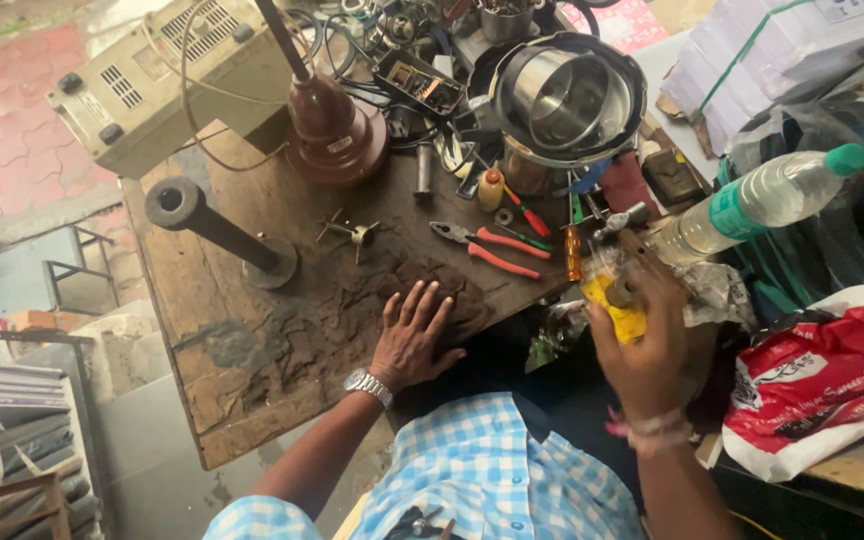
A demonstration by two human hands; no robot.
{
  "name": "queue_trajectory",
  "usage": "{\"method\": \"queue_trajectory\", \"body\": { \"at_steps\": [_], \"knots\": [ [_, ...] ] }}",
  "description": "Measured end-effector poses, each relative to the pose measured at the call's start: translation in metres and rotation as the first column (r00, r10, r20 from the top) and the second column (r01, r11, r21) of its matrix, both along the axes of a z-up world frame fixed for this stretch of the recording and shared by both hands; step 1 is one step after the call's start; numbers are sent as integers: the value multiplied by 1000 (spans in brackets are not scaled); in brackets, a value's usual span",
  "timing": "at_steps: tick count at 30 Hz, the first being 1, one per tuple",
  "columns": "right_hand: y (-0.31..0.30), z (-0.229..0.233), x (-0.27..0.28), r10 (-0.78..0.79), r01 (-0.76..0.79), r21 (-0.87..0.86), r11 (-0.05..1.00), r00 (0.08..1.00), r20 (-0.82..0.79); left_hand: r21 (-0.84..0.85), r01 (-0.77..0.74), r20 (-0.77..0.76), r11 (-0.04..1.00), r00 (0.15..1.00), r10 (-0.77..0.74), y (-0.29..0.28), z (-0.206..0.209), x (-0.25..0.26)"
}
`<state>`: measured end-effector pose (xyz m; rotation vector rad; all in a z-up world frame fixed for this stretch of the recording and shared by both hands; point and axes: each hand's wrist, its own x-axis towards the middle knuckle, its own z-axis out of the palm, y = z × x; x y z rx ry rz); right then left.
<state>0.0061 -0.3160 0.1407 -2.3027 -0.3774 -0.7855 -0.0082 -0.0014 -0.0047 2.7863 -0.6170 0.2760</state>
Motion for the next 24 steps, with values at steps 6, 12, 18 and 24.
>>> {"method": "queue_trajectory", "body": {
  "at_steps": [6, 12, 18, 24],
  "knots": [
    [47, 56, 164, -1, 85, -285, 955, 959, 283, 12, 17, 6, 1000, 1000, -17, 2, 3, 2],
    [61, 41, 227, -136, 94, -385, 918, 987, -83, -11, 0, -6, 1000, 1000, 0, 1, 4, 3],
    [64, 39, 223, -18, 90, -327, 941, 976, 218, -5, -18, 2, 1000, 1000, 18, 0, -4, 1],
    [71, 91, 155, 203, -148, -256, 955, 958, 202, -85, 42, 57, 995, 998, -37, 12, -27, 2]
  ]
}}
